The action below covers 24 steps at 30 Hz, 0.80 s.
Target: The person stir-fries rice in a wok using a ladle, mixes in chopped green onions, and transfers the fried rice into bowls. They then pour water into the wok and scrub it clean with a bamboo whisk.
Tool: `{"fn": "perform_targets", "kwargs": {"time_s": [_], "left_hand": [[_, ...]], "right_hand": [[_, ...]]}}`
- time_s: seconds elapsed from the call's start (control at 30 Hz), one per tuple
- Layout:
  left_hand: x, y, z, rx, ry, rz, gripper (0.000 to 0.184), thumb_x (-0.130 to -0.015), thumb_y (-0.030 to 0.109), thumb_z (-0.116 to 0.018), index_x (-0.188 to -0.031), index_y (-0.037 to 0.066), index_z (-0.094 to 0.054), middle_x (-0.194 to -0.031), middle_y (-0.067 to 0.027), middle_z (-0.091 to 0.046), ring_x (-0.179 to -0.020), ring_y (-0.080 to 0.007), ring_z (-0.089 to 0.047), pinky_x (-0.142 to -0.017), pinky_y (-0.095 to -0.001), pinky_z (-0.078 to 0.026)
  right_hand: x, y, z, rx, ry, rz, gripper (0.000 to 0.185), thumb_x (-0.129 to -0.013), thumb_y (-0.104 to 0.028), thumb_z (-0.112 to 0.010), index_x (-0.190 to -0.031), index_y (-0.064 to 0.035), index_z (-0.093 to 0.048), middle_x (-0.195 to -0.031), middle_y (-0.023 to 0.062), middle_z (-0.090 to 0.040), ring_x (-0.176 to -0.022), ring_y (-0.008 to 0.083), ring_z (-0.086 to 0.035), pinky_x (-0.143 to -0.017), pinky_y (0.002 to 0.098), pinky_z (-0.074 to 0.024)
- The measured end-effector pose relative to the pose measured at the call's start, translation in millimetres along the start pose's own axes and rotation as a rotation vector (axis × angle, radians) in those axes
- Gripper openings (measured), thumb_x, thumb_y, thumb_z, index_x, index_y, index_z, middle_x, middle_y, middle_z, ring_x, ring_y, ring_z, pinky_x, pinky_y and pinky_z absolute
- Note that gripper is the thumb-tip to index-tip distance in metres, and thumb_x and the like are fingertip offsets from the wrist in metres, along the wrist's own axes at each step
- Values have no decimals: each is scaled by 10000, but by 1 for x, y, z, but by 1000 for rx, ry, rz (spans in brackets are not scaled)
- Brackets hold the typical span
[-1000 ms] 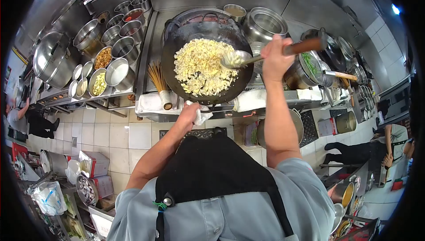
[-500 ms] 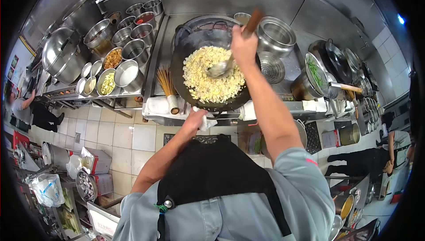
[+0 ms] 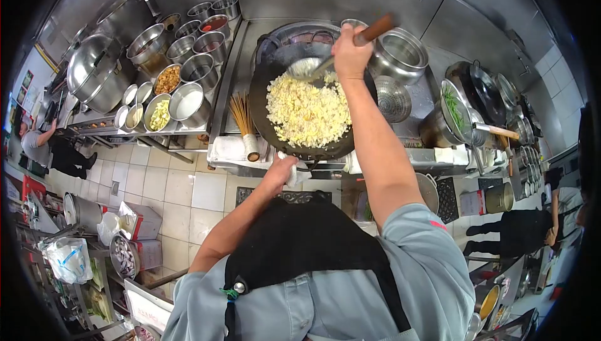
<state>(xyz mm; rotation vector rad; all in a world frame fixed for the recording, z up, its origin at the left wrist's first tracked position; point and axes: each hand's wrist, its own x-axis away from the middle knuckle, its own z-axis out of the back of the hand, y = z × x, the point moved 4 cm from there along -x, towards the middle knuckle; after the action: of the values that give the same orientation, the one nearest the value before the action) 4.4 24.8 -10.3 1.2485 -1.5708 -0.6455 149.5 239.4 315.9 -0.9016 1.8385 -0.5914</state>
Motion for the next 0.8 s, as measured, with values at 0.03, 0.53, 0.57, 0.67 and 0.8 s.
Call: {"fn": "perform_targets", "kwargs": {"time_s": [0.03, 0.53, 0.57, 0.67, 0.8], "left_hand": [[6, 7, -3, -6, -26, 10, 599, -883, 158, -660, -1389, -13, -388, -1230, -117, -591, -1150, -228, -545, -1050, -395, -428], [3, 7, -11, -60, 36, -76, 411, -922, 66, -563, -1315, -20, -474, -1213, -143, -609, -1094, -246, -624, -931, -417, -567], [6, 11, -14, -69, 53, -70, 385, -924, 60, -555, -1294, -19, -486, -1200, -146, -617, -1080, -249, -636, -905, -415, -583], [7, 17, -14, -96, 84, -55, 326, -928, 48, -533, -1247, -20, -515, -1160, -155, -640, -1040, -261, -669, -844, -416, -617], [-14, -16, 7, -79, 75, -96, 317, -919, 35, -506, -1226, -38, -526, -1126, -161, -652, -983, -288, -699, -814, -443, -631]], "right_hand": [[7, 15, -2, 11, -39, 12, 291, -1011, -146, -632, -769, -82, -485, -569, 13, -515, -433, 131, -501, -421, 305, -398], [88, -64, -50, 257, -320, -64, 248, -964, -89, -697, -777, -35, -544, -660, 8, -542, -621, 99, -495, -580, 337, -426], [110, -74, -49, 175, -366, 10, 273, -962, -73, -701, -748, -56, -532, -655, -7, -530, -615, 84, -488, -568, 322, -410], [159, -61, -15, 253, -530, 211, 296, -955, -40, -702, -723, -68, -521, -644, -10, -530, -603, 74, -481, -544, 326, -397], [90, -17, 32, 119, -148, -155, 259, -1000, -102, -652, -788, -88, -504, -645, -15, -532, -564, 112, -538, -544, 302, -451]]}}
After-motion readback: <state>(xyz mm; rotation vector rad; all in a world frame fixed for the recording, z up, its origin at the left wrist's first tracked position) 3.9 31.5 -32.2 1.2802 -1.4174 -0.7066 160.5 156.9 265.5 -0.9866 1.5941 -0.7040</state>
